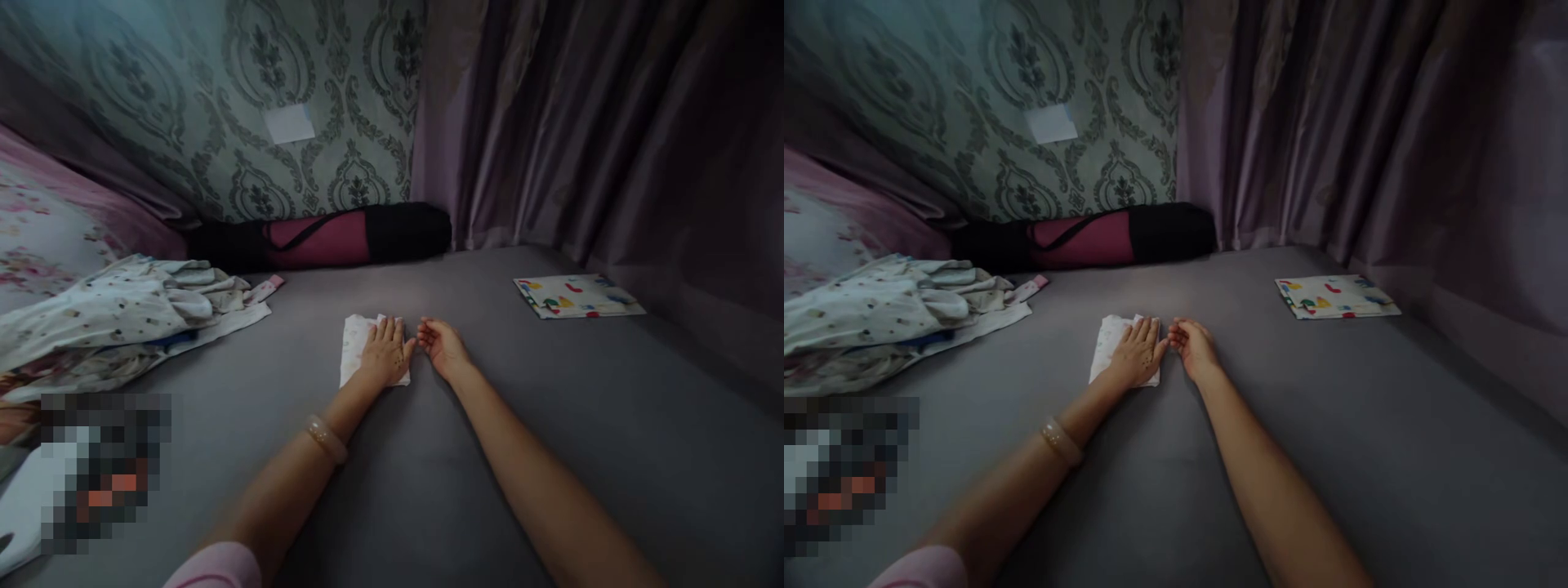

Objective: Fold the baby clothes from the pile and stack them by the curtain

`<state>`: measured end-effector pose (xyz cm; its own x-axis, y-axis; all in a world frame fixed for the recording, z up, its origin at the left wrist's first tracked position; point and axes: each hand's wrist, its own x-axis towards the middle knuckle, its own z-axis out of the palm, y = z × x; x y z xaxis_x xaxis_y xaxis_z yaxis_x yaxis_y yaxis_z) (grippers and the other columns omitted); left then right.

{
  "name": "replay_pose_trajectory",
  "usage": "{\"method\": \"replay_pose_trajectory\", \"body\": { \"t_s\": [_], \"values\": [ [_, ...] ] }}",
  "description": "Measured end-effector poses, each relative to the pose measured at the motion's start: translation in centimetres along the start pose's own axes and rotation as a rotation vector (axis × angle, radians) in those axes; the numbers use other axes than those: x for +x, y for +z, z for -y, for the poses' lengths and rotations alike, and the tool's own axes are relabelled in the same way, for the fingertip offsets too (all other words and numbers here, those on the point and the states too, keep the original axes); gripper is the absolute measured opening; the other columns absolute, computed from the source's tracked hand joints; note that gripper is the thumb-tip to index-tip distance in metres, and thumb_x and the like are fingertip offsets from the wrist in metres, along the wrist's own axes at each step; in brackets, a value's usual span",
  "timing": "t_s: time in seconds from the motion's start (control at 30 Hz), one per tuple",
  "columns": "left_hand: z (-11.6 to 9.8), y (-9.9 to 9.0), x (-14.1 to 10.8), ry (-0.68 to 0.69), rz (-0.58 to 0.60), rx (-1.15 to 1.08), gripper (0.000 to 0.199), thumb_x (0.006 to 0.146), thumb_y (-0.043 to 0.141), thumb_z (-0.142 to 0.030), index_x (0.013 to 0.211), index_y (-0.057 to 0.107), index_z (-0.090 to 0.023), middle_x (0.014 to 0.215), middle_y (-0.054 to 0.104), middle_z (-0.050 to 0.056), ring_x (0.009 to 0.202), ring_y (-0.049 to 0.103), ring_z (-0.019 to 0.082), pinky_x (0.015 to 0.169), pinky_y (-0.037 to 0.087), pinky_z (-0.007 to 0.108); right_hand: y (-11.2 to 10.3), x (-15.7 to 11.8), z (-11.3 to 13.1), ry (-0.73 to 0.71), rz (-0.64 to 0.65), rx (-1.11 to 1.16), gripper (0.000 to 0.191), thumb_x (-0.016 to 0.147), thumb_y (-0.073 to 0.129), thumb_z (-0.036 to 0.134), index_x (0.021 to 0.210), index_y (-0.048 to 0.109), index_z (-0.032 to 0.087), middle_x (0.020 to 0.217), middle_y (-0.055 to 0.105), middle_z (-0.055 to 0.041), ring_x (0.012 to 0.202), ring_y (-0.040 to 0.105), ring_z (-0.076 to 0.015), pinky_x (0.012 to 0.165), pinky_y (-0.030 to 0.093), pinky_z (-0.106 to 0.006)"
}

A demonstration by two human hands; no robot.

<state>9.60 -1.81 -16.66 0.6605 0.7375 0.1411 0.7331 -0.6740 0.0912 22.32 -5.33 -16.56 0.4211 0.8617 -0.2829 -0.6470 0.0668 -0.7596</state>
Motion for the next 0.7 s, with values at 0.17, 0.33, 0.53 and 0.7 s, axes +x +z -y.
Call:
{"method": "replay_pose_trajectory", "body": {
  "t_s": [0.17, 0.33, 0.53, 0.7],
  "values": [
    [0.6, -0.1, 0.5, 0.014, 0.049, -0.045, 0.061, 0.097, 0.021, -0.044, 0.143, 0.032, -0.005, 0.149, 0.032, 0.021, 0.14, 0.025, 0.033, 0.112, 0.021, 0.05, 0.0, -0.3, 0.3, 0.017, -0.04, 0.023, 0.013, 0.076, 0.055, 0.01, 0.07, 0.063, 0.019, 0.058, 0.065, 0.0023, 0.048, 0.058, -0.0071, 0.047, 0.045, -0.017],
    [3.7, -1.8, 0.6, 0.073, -0.009, -0.103, 0.054, 0.098, 0.019, -0.039, 0.138, 0.041, -0.008, 0.144, 0.042, 0.019, 0.138, 0.031, 0.028, 0.111, 0.026, 0.045, 0.0, -0.4, 0.2, 0.036, -0.029, 0.001, 0.013, 0.075, 0.055, 0.011, 0.07, 0.063, 0.019, 0.058, 0.065, 0.0016, 0.05, 0.059, -0.0083, 0.048, 0.045, -0.018],
    [6.7, -2.5, -0.4, -0.173, -0.106, -0.037, 0.058, 0.097, 0.021, -0.04, 0.14, 0.037, -0.003, 0.147, 0.036, 0.021, 0.14, 0.026, 0.03, 0.113, 0.023, 0.043, -0.3, -0.1, -0.1, 0.024, -0.007, -0.032, 0.009, 0.073, 0.059, 0.012, 0.071, 0.063, 0.02, 0.059, 0.066, 0.0019, 0.051, 0.06, -0.0082, 0.05, 0.046, -0.018],
    [6.3, -0.1, -1.3, -0.166, -0.003, -0.062, 0.066, 0.097, 0.022, -0.045, 0.142, 0.03, 0.003, 0.149, 0.029, 0.025, 0.141, 0.021, 0.032, 0.113, 0.021, 0.043, 0.0, -0.2, -0.1, 0.021, 0.008, -0.056, 0.012, 0.074, 0.057, 0.01, 0.072, 0.064, 0.019, 0.06, 0.066, 0.0019, 0.051, 0.06, -0.0073, 0.05, 0.046, -0.017]
  ]
}}
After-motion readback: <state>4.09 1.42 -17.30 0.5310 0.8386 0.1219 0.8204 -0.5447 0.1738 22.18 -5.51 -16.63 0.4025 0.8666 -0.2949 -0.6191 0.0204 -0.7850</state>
